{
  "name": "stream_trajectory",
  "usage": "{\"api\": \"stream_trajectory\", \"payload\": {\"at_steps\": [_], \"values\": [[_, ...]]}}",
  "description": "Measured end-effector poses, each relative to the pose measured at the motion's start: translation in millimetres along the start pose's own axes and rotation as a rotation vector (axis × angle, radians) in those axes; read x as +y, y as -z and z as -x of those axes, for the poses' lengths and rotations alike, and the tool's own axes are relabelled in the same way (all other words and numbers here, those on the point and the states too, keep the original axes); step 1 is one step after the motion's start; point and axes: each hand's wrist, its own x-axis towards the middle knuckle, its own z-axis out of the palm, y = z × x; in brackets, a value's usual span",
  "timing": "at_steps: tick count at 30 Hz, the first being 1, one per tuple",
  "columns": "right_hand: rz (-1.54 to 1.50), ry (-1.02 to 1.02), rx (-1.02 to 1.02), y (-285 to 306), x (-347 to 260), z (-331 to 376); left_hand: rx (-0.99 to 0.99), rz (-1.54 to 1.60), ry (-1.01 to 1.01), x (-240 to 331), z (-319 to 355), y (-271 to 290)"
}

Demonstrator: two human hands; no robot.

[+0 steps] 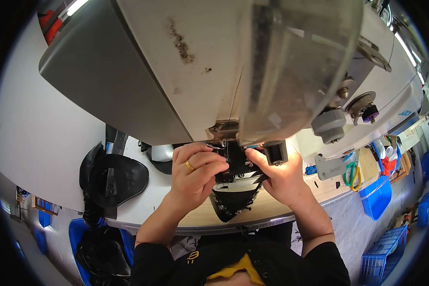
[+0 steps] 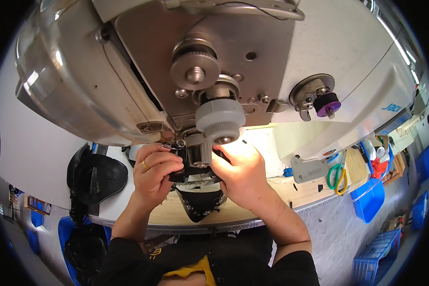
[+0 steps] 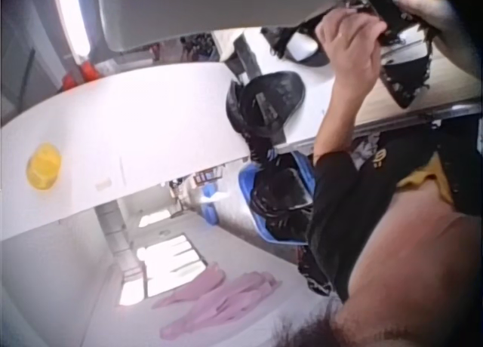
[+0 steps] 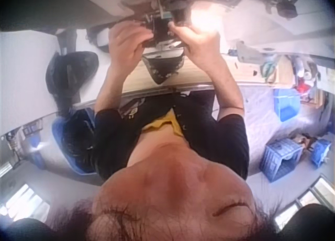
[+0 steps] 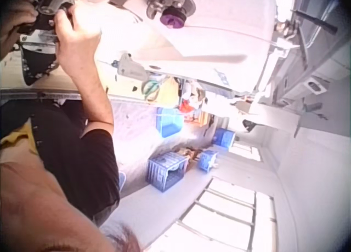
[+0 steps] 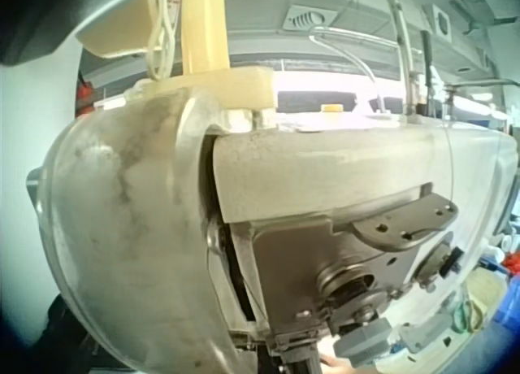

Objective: The person uses a sewing machine to attach small black fabric pieces to a larger black leather-like item with floral embellishments. They repeatedly position the fabric under the needle, sew, and trim the excess thread with scissors. The person handles the items one at a time, moving them between a blue bin and the sewing table.

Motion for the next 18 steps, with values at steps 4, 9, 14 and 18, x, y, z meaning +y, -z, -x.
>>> {"api": "stream_trajectory", "payload": {"at_steps": [4, 9, 14, 18], "values": [[0.014, 0.001, 0.005, 2.9, -2.5, -3.0, 0.015, 0.009, -0.01, -2.0, 1.1, -1.7], [0.018, 0.009, 0.006, 4.2, -5.0, -4.7, -0.005, 0.025, -0.001, -0.4, 3.4, 0.7], [0.022, 0.006, -0.007, 3.9, -1.5, -3.9, 0.017, 0.033, -0.009, 2.0, -1.0, -0.1], [0.059, 0.036, 0.033, 0.8, 2.7, -7.3, 0.038, -0.019, -0.027, 4.8, -1.8, -2.0]]}}
